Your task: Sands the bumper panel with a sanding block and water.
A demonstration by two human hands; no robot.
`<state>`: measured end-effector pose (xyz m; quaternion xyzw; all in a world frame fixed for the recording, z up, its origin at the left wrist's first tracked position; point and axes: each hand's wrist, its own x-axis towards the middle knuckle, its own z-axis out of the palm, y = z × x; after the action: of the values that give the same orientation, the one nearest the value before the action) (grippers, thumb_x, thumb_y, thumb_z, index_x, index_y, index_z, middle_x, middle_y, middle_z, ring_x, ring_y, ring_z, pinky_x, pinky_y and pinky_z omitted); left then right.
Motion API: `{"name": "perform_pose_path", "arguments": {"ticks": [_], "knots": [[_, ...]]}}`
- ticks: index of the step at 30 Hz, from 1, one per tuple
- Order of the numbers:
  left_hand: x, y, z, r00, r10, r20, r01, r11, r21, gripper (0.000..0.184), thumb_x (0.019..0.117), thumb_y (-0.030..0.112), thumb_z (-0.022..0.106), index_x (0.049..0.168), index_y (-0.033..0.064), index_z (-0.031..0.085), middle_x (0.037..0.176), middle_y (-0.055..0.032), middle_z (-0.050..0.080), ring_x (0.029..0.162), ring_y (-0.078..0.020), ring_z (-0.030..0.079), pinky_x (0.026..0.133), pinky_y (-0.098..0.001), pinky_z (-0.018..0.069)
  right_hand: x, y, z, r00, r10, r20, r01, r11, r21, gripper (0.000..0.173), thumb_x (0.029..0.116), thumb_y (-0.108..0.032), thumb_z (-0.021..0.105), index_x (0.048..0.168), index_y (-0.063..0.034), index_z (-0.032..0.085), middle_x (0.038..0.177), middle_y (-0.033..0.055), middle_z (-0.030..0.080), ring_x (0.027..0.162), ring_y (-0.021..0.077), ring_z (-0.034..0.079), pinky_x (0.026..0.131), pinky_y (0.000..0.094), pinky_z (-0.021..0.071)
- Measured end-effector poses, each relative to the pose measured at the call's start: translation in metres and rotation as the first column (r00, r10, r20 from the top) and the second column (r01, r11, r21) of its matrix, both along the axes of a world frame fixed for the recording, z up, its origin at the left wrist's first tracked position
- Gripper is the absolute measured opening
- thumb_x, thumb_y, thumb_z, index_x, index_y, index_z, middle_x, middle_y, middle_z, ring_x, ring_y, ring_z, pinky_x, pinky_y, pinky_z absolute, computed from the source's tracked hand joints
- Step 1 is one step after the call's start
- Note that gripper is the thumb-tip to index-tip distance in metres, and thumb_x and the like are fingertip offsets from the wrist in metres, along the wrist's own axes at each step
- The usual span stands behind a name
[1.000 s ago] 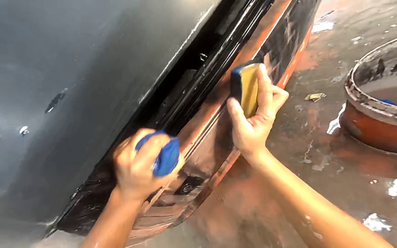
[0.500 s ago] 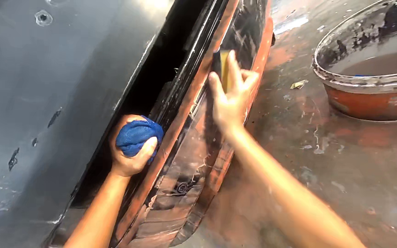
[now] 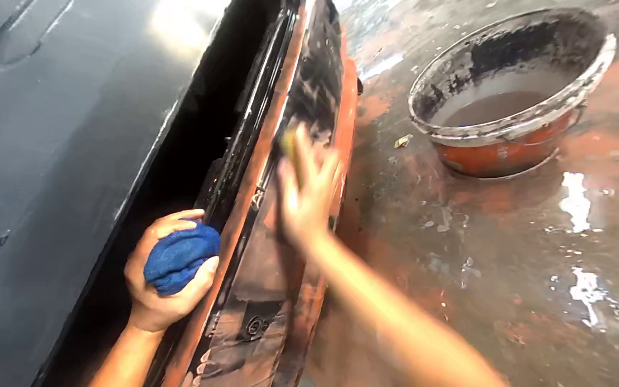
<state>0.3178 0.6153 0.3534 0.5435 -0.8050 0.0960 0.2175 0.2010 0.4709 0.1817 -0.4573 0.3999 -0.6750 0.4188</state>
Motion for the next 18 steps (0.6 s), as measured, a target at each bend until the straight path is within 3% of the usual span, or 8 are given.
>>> {"name": "perform_pose_path", "arguments": {"ticks": [2,4,7,9,11,13,16,18], "knots": [[-0.002,-0.001,-0.003,0.999,0.009,0.04,-0.008,1.0,-0.017,0.051,0.0781,0.028,0.082,0.122,0.0108,0.063,0.126,-0.0097,0.067,0.124,-0.0345,0.061,0.107,-0.0542,0.0526,0.013,0.11,-0.034,1.0,-0.018,0.002,0.018,0.987,-0.16,0.053,0.0971,-0.05,0.056,0.147,-0.0345,0.055,0.14,0.0113,0.055,0.126,0.0291,0.054,0.1,0.0544,0.0488],[-0.002,-0.002,-0.004,0.995,0.031,0.091,-0.027,0.998,-0.051,0.045,0.0766,0.028,0.083,0.115,0.014,0.066,0.117,-0.0068,0.07,0.12,-0.0319,0.064,0.103,-0.0519,0.0551,0.029,0.144,-0.057,0.999,-0.036,0.004,0.036,0.966,-0.257,0.053,0.093,-0.059,0.056,0.143,-0.0408,0.056,0.137,0.0084,0.055,0.122,0.0244,0.055,0.099,0.0474,0.0487],[-0.001,-0.002,-0.004,0.991,0.044,0.124,-0.035,0.997,-0.071,0.038,0.0757,0.028,0.083,0.109,0.0192,0.067,0.106,0.0006,0.071,0.107,-0.0193,0.068,0.095,-0.0391,0.0583,0.031,0.044,-0.043,0.994,-0.075,0.078,0.087,0.982,-0.166,0.049,0.0912,-0.048,0.063,0.139,-0.0356,0.062,0.125,0.01,0.059,0.113,0.0266,0.058,0.089,0.0499,0.0539],[-0.001,-0.008,-0.004,0.991,0.058,0.124,-0.05,0.996,-0.068,0.039,0.0748,0.028,0.083,0.109,0.0173,0.067,0.103,0.0007,0.072,0.1,-0.0147,0.069,0.09,-0.0343,0.0592,0.028,-0.047,-0.027,0.992,-0.09,0.084,0.085,0.994,0.063,0.054,0.0925,-0.048,0.065,0.145,-0.0362,0.059,0.123,0.0122,0.056,0.112,0.03,0.056,0.089,0.0536,0.0514],[-0.004,-0.014,-0.003,0.982,0.123,0.14,-0.115,0.991,-0.062,0.042,0.0745,0.031,0.083,0.109,0.011,0.067,0.101,-0.0007,0.072,0.096,-0.0108,0.07,0.087,-0.0311,0.0598,0.017,-0.074,-0.012,0.996,-0.071,0.061,0.053,0.965,0.258,0.055,0.0952,-0.055,0.061,0.148,-0.0431,0.052,0.126,0.0116,0.055,0.117,0.0313,0.054,0.093,0.0562,0.0479],[-0.01,-0.027,-0.001,0.972,0.187,0.141,-0.179,0.982,-0.068,0.044,0.074,0.033,0.081,0.107,0.0076,0.067,0.098,-0.0003,0.072,0.092,-0.0068,0.069,0.084,-0.0277,0.0596,0.008,-0.006,-0.008,0.999,-0.023,0.026,0.017,0.982,0.188,0.055,0.0992,-0.054,0.054,0.153,-0.0435,0.045,0.137,0.0093,0.052,0.126,0.0298,0.051,0.099,0.0586,0.0482],[-0.007,-0.044,0.001,0.988,0.142,0.06,-0.14,0.99,-0.029,0.041,0.0752,0.026,0.082,0.108,0.0068,0.066,0.097,-0.0012,0.073,0.091,-0.0089,0.07,0.083,-0.0295,0.0604,0.022,0.142,-0.033,0.999,-0.042,0.031,0.045,0.992,-0.117,0.045,0.0919,-0.053,0.066,0.134,-0.0366,0.067,0.127,0.0137,0.063,0.114,0.0278,0.061,0.094,0.0492,0.0515],[0.002,-0.045,0.005,0.995,0.091,-0.043,-0.09,0.995,0.045,0.038,0.0781,0.019,0.081,0.111,0.0086,0.066,0.1,-0.0018,0.073,0.093,-0.0132,0.07,0.083,-0.0333,0.0606,0.027,0.146,-0.043,1.0,-0.007,0.018,0.011,0.97,-0.244,0.048,0.0914,-0.057,0.062,0.136,-0.04,0.064,0.127,0.0118,0.062,0.115,0.0257,0.059,0.097,0.0467,0.0493]]}}
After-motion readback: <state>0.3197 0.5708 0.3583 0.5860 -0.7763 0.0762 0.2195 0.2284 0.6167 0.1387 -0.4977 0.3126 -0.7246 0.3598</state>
